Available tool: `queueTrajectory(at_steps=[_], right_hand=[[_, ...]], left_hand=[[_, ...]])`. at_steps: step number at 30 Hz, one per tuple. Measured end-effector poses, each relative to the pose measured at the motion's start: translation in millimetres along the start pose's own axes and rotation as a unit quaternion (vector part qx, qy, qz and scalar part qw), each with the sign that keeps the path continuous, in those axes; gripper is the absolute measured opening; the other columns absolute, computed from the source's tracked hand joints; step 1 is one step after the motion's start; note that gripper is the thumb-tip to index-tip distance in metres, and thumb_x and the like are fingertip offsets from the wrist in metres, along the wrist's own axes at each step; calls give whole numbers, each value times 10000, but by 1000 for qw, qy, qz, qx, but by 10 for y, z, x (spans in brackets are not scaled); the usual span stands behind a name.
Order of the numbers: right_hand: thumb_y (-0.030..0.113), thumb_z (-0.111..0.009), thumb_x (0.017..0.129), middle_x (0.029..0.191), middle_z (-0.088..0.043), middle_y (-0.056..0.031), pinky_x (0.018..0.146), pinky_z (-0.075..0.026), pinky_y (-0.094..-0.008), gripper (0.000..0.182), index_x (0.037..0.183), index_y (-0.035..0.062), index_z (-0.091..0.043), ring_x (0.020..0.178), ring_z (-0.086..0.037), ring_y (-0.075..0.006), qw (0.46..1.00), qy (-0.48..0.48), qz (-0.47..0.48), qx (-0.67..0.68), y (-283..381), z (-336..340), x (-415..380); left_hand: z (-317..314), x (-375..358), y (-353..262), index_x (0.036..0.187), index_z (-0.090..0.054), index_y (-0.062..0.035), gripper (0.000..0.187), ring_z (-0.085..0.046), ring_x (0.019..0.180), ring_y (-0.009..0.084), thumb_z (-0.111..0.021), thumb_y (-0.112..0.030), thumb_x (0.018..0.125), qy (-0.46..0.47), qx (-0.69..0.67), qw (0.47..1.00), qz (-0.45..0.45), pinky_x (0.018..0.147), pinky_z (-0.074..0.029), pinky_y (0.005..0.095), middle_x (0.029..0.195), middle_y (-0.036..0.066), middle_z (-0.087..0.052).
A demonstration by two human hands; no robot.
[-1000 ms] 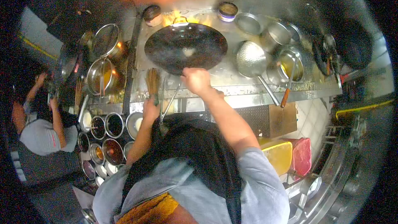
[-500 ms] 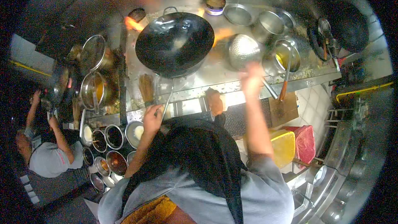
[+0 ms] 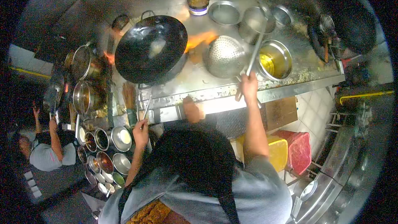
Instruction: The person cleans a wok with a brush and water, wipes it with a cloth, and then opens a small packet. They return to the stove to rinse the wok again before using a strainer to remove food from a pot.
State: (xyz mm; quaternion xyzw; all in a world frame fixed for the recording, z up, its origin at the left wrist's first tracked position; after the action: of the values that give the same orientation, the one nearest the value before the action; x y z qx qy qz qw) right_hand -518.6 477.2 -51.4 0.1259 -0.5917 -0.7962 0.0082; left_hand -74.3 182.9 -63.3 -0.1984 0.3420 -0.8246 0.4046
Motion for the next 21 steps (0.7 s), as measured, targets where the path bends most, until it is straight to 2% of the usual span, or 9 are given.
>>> queueTrajectory(at_steps=[6, 10, 11, 12, 13, 14, 15, 17, 21], right_hand=[[178, -545, 899, 818, -667, -237, 618, -513, -411, 294, 1107, -23, -597, 694, -667, -289, 901, -56, 214, -373, -165, -558, 1875], [157, -532, 891, 807, -662, -190, 634, -522, -407, 215, 1008, -3, -615, 679, -646, -263, 839, 88, 247, -476, -252, -934, 2893], [138, -544, 884, 755, -652, -161, 592, -520, -396, 152, 918, 6, -613, 653, -638, -260, 936, 222, 67, -264, -397, -1028, 3198], [119, -557, 877, 704, -642, -132, 551, -518, -385, 127, 827, 16, -612, 628, -630, -258, 934, 333, -124, -26, -482, -1162, 3275], [119, -557, 877, 704, -642, -132, 551, -518, -385, 127, 827, 16, -612, 628, -630, -258, 932, 340, -120, -31, -311, -1133, 3190], [94, -544, 890, 662, -580, -72, 508, -481, -324, 119, 788, 37, -568, 584, -574, -190, 869, 349, -268, 227, -61, -1020, 2934], [69, -531, 903, 619, -518, -12, 464, -444, -263, 154, 749, 59, -524, 541, -519, -122, 726, 326, -394, 460, 220, -926, 2633], [72, -509, 932, 596, -437, 18, 464, -417, -201, 190, 752, 59, -451, 520, -464, -83, 750, 304, -394, 437, 462, -759, 2257], [78, -479, 958, 679, -483, 5, 455, -424, -209, 119, 1000, -32, -499, 548, -488, -77, 715, 365, -372, 466, 997, -354, 1462]], left_hand=[[-195, -576, -78, 1010, -685, 3, 166, -663, 852, 317, -616, -23, 860, -23, 32, 998, 58, 768, -515, 369, 931, 185, -679], [-259, -925, -149, 1000, -689, -2, 156, -664, 856, 301, -614, -8, 863, -60, 13, 993, 99, 770, -516, 366, 944, 172, -675], [-263, -990, -194, 994, -692, -4, 150, -664, 848, 293, -609, -8, 869, -70, 2, 992, 103, 766, -516, 361, 940, 164, -673], [-275, -1006, -272, 994, -692, -4, 150, -664, 848, 293, -609, -8, 869, -76, 2, 991, 108, 766, -516, 361, 940, 164, -673], [-309, -971, -397, 992, -691, -2, 144, -664, 840, 282, -609, -9, 873, -79, -4, 991, 110, 758, -513, 352, 929, 157, -671], [-329, -925, -503, 989, -690, 0, 139, -664, 831, 272, -608, -10, 877, -81, -9, 990, 112, 750, -511, 344, 918, 150, -670], [-340, -850, -574, 989, -690, 0, 139, -664, 831, 272, -608, -10, 877, -89, -11, 989, 118, 750, -511, 344, 918, 150, -670], [-409, -599, -677, 993, -684, 0, 135, -660, 835, 251, -618, -14, 876, -67, -39, 989, 127, 740, -510, 332, 902, 151, -663], [-308, 266, -1066, 1006, -692, -4, 168, -645, 863, 313, -633, -41, 853, -126, 10, 991, -51, 765, -510, 394, 921, 164, -664]])
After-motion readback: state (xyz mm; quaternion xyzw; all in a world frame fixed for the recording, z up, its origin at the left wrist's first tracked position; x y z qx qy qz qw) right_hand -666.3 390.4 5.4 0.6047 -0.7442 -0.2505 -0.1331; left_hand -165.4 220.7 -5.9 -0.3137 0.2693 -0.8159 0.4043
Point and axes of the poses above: each hand's wrist, its own x-axis towards the middle knuckle, its own z-axis out of the back of the hand, y = z × x, the point moved 4 cm from there along x, towards the middle knuckle
